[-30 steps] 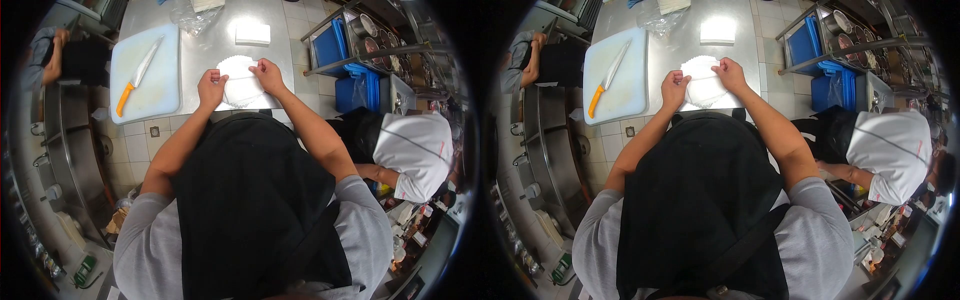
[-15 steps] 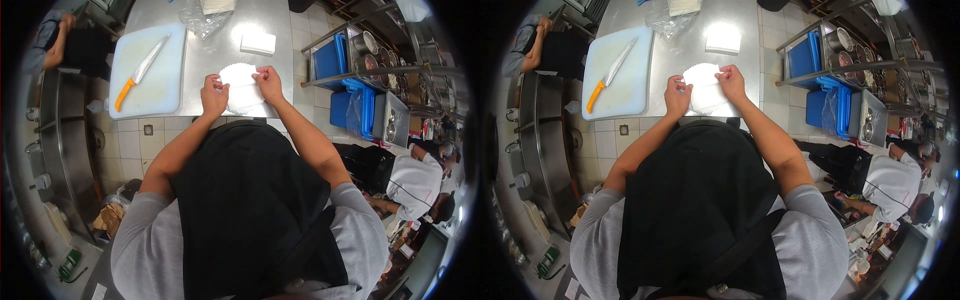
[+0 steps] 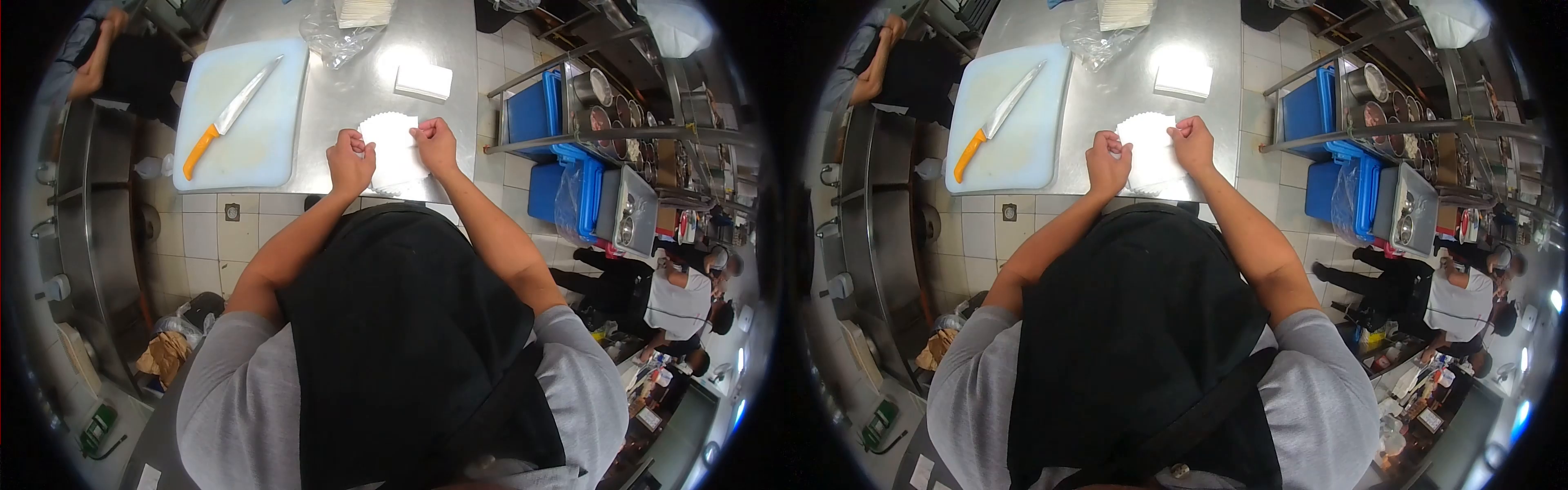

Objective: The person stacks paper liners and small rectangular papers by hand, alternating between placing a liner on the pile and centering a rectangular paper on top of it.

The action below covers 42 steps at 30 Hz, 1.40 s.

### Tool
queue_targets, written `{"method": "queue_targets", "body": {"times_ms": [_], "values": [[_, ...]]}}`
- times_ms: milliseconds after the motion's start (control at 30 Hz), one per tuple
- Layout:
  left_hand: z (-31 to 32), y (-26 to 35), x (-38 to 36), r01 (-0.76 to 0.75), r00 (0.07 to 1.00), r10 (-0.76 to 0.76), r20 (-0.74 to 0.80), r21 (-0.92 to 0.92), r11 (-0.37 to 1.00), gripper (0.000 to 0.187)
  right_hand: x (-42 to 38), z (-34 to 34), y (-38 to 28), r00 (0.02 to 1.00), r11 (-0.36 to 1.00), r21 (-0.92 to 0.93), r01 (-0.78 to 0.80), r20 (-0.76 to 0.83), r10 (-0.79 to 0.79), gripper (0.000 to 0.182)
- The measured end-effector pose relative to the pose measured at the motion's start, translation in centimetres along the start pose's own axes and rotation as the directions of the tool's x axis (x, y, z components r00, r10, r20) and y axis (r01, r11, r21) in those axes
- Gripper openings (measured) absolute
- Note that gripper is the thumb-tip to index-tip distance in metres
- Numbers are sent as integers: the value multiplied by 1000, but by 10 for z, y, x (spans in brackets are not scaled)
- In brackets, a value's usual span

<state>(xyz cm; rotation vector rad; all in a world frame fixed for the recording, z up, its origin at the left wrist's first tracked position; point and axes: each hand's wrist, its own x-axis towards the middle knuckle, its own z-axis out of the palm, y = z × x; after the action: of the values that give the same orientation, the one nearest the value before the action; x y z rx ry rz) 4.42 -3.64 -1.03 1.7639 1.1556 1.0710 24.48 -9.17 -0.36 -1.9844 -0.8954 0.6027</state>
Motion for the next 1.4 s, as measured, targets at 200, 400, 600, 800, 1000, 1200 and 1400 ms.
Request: {"method": "queue_targets", "body": {"times_ms": [200,400,600,800,1000,1200,1400], "values": [[0,-2,0,-8,1000,8,-7,-16,1000,31,-24,-7,-17,898,862,-329,385,-84,-433,42],[1,-3,-2,13,1000,-14,-14,-20,1000,32,-54,-7,-52,645,455,-459,763,506,-573,87],[2,-5,-1,-49,998,48,-31,-26,998,32,-52,-10,-18,740,514,-537,669,545,-394,100],[-6,38,5,-307,947,320,-13,247,919,49,-55,-7,-13,761,523,-555,647,516,-393,96],[55,69,16,-392,723,445,529,-217,894,81,-54,-2,-15,757,497,-581,645,574,-312,92],[37,11,6,-393,808,96,582,410,823,99,-57,14,-7,823,491,-660,568,462,-330,91],[-13,-7,5,-355,829,-67,556,615,704,101,-60,5,-16,816,534,-621,574,491,-306,103]]}}
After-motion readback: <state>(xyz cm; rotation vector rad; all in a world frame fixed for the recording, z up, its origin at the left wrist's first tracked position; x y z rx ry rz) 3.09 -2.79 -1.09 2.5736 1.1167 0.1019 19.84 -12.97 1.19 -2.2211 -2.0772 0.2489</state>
